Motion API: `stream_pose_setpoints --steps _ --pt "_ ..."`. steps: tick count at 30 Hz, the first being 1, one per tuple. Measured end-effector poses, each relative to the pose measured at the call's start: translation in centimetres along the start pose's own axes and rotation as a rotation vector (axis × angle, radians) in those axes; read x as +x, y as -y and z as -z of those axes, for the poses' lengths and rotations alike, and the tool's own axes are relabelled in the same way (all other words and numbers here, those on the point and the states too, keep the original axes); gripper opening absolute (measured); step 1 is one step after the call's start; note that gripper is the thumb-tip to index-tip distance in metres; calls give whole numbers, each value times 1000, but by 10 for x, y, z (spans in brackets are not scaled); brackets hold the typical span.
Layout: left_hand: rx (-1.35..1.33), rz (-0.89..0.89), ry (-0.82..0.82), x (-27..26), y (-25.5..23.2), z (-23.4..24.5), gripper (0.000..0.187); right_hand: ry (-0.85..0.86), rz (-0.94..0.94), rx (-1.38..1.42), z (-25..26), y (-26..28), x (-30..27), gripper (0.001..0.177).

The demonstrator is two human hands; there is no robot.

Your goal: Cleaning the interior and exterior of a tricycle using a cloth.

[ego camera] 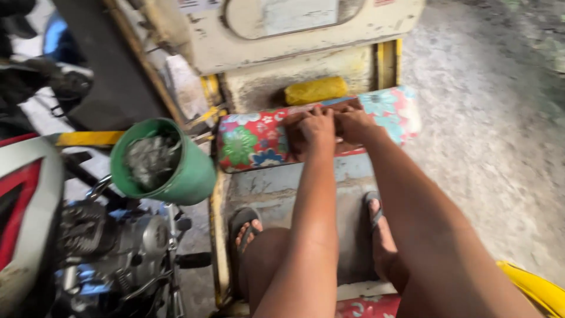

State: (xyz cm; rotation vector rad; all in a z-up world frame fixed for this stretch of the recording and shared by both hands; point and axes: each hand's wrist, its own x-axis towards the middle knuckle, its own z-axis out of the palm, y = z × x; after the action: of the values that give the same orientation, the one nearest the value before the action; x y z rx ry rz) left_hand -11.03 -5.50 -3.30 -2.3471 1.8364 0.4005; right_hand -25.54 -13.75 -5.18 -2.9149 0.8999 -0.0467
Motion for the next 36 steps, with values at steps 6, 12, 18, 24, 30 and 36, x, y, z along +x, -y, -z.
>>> stream_pose_setpoints --steps 6,12,18,24,30,36 --pt "-141 267 181 -13 130 41 77 189 -116 -102 -6 149 98 73" --pt "-195 388 234 -22 192 31 73 201 -135 -38 1 211 132 67" --pt "-188 255 172 6 151 9 69 231 -346 106 16 169 102 44" --pt "-97 -26 79 41 31 9 78 266 -579 53 32 70 37 44" --pt "-93 -193 109 53 -95 31 95 245 -533 -103 47 -37 -42 64" --pt "-106 -314 3 46 -151 50 86 203 -807 186 63 -87 -99 62"
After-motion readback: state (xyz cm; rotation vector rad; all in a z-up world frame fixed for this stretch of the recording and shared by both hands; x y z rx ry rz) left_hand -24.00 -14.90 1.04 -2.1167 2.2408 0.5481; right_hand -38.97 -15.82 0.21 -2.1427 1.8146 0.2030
